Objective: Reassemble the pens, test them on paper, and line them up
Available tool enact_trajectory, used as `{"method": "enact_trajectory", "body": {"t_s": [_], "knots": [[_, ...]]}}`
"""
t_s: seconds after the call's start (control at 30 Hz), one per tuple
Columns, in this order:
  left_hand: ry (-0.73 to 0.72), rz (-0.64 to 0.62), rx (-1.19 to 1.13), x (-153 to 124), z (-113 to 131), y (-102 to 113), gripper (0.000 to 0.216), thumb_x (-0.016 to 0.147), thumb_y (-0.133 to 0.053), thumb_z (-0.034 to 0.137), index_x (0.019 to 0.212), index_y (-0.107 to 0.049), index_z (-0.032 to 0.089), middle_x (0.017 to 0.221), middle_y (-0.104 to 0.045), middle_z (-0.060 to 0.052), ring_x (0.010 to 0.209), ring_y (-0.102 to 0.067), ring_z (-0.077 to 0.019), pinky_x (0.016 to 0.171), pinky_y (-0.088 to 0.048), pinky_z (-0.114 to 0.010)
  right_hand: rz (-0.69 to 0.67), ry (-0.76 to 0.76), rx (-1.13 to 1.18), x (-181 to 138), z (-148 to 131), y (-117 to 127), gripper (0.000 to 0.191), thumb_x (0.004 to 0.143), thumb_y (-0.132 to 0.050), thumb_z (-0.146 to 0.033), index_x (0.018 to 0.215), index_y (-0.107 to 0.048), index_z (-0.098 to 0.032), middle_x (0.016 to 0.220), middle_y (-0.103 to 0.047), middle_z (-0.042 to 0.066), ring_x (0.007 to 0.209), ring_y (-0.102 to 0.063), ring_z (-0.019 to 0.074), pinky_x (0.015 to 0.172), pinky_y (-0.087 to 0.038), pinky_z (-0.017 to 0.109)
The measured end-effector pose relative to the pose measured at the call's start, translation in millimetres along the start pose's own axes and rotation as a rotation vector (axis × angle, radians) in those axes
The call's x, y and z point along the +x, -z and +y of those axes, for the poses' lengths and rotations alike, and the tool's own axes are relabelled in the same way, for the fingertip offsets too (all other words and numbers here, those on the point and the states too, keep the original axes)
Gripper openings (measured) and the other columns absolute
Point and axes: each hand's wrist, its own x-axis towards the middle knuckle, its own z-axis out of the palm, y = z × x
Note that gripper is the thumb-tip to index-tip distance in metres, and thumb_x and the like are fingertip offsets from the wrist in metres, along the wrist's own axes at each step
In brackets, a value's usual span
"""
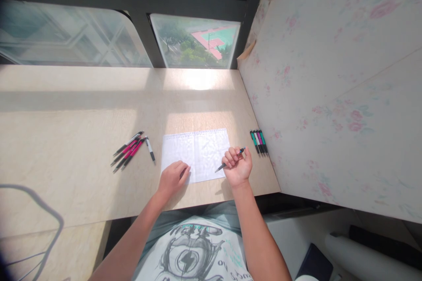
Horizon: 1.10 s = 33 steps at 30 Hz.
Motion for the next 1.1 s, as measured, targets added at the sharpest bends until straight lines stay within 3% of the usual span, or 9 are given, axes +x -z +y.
{"method": "enact_trajectory", "body": {"t_s": [0.17,0.27,0.37,0.47,0.6,0.7,0.83,0.93,1.1], "knots": [[0.001,0.01,-0.217,2.3,11.4,7.2,0.026,0.092,-0.042,0.033,0.085,-0.064,0.021,0.082,-0.064,-0.007,0.076,-0.057,-0.0195,0.071,-0.041,-0.032,-0.033,-0.036,-0.184,-1.2,7.9,-7.4,0.033,0.091,-0.047,-0.047,0.07,-0.052,-0.023,0.06,-0.033,-0.004,0.049,-0.035,0.0112,0.047,-0.039,0.024],[0.001,0.007,-0.527,5.9,32.4,6.5,0.022,0.091,-0.047,0.034,0.094,-0.065,0.021,0.093,-0.067,-0.006,0.073,-0.058,-0.0164,0.069,-0.044,-0.03,-0.084,-0.023,-0.402,-6.1,21.1,-14.5,0.028,0.09,-0.052,-0.047,0.079,-0.06,-0.022,0.07,-0.05,0.0,0.065,-0.05,0.0141,0.064,-0.047,0.029],[0.018,-0.045,-0.822,10.4,55.1,-2.5,0.027,0.086,-0.056,0.035,0.108,-0.064,0.021,0.104,-0.068,-0.008,0.076,-0.062,-0.0163,0.066,-0.047,-0.028,-0.197,-0.013,-0.703,-12.2,34.6,-19.8,0.027,0.089,-0.055,-0.047,0.089,-0.066,-0.022,0.089,-0.061,0.004,0.085,-0.058,0.0181,0.08,-0.048,0.033],[0.129,0.002,-1.023,14.5,67.5,-13.2,0.023,0.082,-0.061,0.034,0.096,-0.067,0.017,0.084,-0.069,-0.006,0.072,-0.062,-0.0177,0.067,-0.048,-0.03,-0.337,0.016,-1.016,-14.6,42.6,-19.4,0.027,0.088,-0.058,-0.045,0.098,-0.069,-0.022,0.103,-0.065,0.006,0.098,-0.059,0.0213,0.088,-0.046,0.034],[0.352,0.112,-1.381,16.9,64.3,-14.2,0.026,0.079,-0.067,0.037,0.092,-0.067,0.015,0.084,-0.069,-0.006,0.073,-0.063,-0.0166,0.068,-0.049,-0.028,-0.302,0.047,-1.209,-12.4,44.7,-8.6,0.033,0.089,-0.054,-0.047,0.106,-0.068,-0.022,0.105,-0.067,0.006,0.095,-0.061,0.0211,0.082,-0.049,0.033],[0.484,0.205,-1.597,15.8,56.1,-7.0,0.028,0.075,-0.073,0.035,0.093,-0.065,0.015,0.09,-0.07,-0.006,0.074,-0.064,-0.0134,0.07,-0.049,-0.025,-0.22,-0.032,-1.196,-12.4,44.7,-0.6,0.036,0.088,-0.053,-0.051,0.085,-0.068,-0.02,0.079,-0.068,0.004,0.074,-0.061,0.018,0.068,-0.048,0.029],[0.536,0.232,-1.703,12.7,51.0,0.1,0.036,0.071,-0.078,0.03,0.1,-0.063,0.018,0.092,-0.072,-0.005,0.076,-0.066,-0.0122,0.072,-0.05,-0.023,-0.1,-0.125,-0.982,-15.8,51.2,-0.1,0.039,0.083,-0.059,-0.055,0.07,-0.062,-0.018,0.055,-0.054,-0.002,0.049,-0.045,0.0105,0.049,-0.035,0.023],[0.512,0.194,-1.697,11.3,52.1,2.8,0.033,0.07,-0.078,0.032,0.097,-0.065,0.017,0.098,-0.073,-0.008,0.081,-0.069,-0.0158,0.074,-0.051,-0.025,0.011,-0.201,-0.75,-17.1,59.6,-2.7,0.043,0.083,-0.059,-0.057,0.065,-0.057,-0.018,0.049,-0.044,-0.005,0.043,-0.034,0.0072,0.042,-0.025,0.021],[0.383,0.139,-1.568,10.4,50.4,8.7,0.031,0.078,-0.07,0.038,0.099,-0.067,0.016,0.106,-0.072,-0.013,0.087,-0.071,-0.0221,0.079,-0.054,-0.032,0.073,-0.32,-0.516,-15.1,67.6,-3.2,0.047,0.082,-0.057,-0.06,0.06,-0.05,-0.019,0.047,-0.035,-0.007,0.04,-0.029,0.0061,0.039,-0.02,0.02]]}}
